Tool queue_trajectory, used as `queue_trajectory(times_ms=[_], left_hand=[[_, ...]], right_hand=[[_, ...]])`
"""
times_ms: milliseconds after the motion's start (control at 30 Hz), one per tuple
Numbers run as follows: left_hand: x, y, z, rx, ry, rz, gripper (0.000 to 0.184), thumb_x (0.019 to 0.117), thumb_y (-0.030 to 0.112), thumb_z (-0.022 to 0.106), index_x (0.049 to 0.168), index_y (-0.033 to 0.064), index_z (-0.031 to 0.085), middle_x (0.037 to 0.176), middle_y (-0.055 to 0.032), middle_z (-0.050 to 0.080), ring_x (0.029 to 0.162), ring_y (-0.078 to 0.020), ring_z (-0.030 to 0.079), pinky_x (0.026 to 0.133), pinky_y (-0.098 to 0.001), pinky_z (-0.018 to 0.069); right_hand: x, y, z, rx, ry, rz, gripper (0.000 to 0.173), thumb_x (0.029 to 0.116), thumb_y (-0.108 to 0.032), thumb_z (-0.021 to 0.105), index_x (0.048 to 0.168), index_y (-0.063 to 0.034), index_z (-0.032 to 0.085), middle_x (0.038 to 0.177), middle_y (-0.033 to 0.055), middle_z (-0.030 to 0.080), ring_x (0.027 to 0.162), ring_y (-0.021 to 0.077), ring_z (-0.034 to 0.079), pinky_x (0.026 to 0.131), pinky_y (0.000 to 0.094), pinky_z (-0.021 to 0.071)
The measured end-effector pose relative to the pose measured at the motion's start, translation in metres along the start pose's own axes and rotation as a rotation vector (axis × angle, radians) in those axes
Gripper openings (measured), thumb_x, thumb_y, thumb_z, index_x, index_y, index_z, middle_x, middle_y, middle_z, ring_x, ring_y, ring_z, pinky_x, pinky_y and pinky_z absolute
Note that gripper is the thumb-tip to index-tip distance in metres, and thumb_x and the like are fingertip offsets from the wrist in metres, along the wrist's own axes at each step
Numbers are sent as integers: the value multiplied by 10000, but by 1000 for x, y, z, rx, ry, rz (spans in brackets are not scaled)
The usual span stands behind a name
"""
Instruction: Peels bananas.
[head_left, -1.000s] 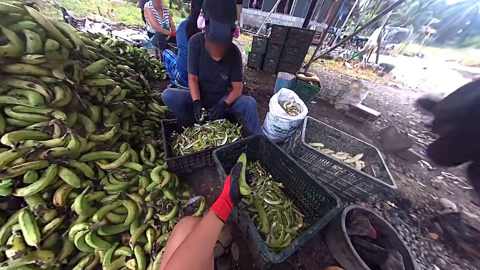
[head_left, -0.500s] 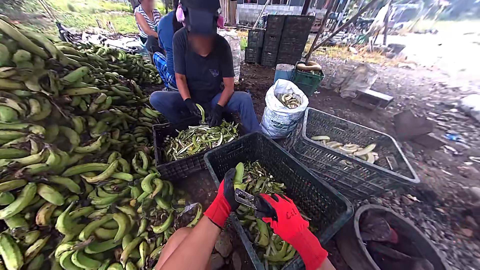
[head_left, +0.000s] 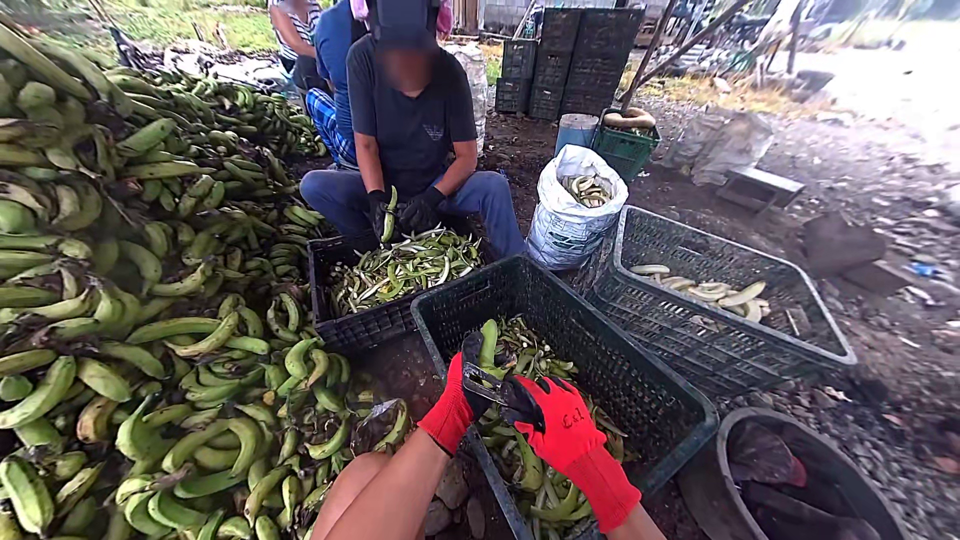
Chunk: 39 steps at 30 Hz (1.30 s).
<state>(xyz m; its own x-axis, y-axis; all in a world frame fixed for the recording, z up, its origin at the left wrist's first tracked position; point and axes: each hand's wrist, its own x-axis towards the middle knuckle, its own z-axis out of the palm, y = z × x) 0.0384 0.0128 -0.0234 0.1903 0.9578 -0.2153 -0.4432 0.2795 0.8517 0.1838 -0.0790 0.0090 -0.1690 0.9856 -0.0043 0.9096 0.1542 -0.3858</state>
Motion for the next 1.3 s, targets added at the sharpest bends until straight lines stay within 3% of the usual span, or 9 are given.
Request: queue_trajectory(times_ms=[133,233,367,533,733,867,1067,1167,1300], left_hand=[[7,0,3,-23,57,10,343,1127,232,310,1217,-3,543,860,-80,625,700,-129,623,643,-289,550],[15,11,-1,-183,116,-29,354,1120,299,285,1097,47,534,718,-72,617,509,-125,605,426,-253,514],[19,33,-9,22,95,67,374,1130,271,310,1204,-5,552,820,-108,657,636,-178,665,567,-318,582],[26,24,-17,95,-256,-1,385,1118,273,339,1252,-3,572,954,-131,689,814,-202,693,736,-363,603],[13,28,2,103,-227,-140,374,1124,282,303,1136,26,575,796,-91,676,673,-172,678,628,-310,590],[11,21,5,214,-271,4,355,1117,217,326,1221,13,597,935,-63,673,805,-116,662,748,-281,573],[6,-3,13,331,-181,284,430,1107,176,284,1384,-54,518,1256,-138,622,1097,-87,610,976,-257,502],[5,-4,15,300,-131,229,417,1122,229,304,1342,-7,568,1135,-111,664,967,-120,660,857,-301,564],[-7,6,8,137,-267,104,463,1122,268,231,1418,22,488,944,-90,686,683,-154,672,598,-295,592]], right_hand=[[10,9,1,-2,-43,73,611,970,-408,617,1502,-121,524,1356,212,638,1308,380,575,1168,566,341],[9,51,5,57,-62,293,556,1043,-395,537,1521,-116,489,1370,202,637,1317,365,579,1159,577,360],[-2,51,-6,244,74,209,539,1034,-351,548,1481,-52,515,1296,205,670,1226,344,639,1080,533,459],[0,28,-1,231,1,79,538,1064,-353,433,1522,-73,479,1377,206,626,1300,354,590,1122,554,411],[-3,27,7,57,74,-39,540,1048,-402,372,1494,-153,546,1332,180,662,1302,375,584,1180,600,313],[6,23,-6,30,-76,105,504,1054,-338,437,1541,-215,483,1414,167,610,1371,358,523,1218,612,218],[29,22,-9,7,3,390,594,1017,-329,536,1592,-274,397,1447,229,566,1386,414,496,1222,680,104],[42,28,-12,72,38,534,564,1060,-346,475,1608,-281,358,1439,198,581,1379,372,515,1234,647,134],[47,67,-23,364,202,665,485,1131,-291,320,1573,-116,412,1460,227,567,1379,381,526,1154,582,360]])
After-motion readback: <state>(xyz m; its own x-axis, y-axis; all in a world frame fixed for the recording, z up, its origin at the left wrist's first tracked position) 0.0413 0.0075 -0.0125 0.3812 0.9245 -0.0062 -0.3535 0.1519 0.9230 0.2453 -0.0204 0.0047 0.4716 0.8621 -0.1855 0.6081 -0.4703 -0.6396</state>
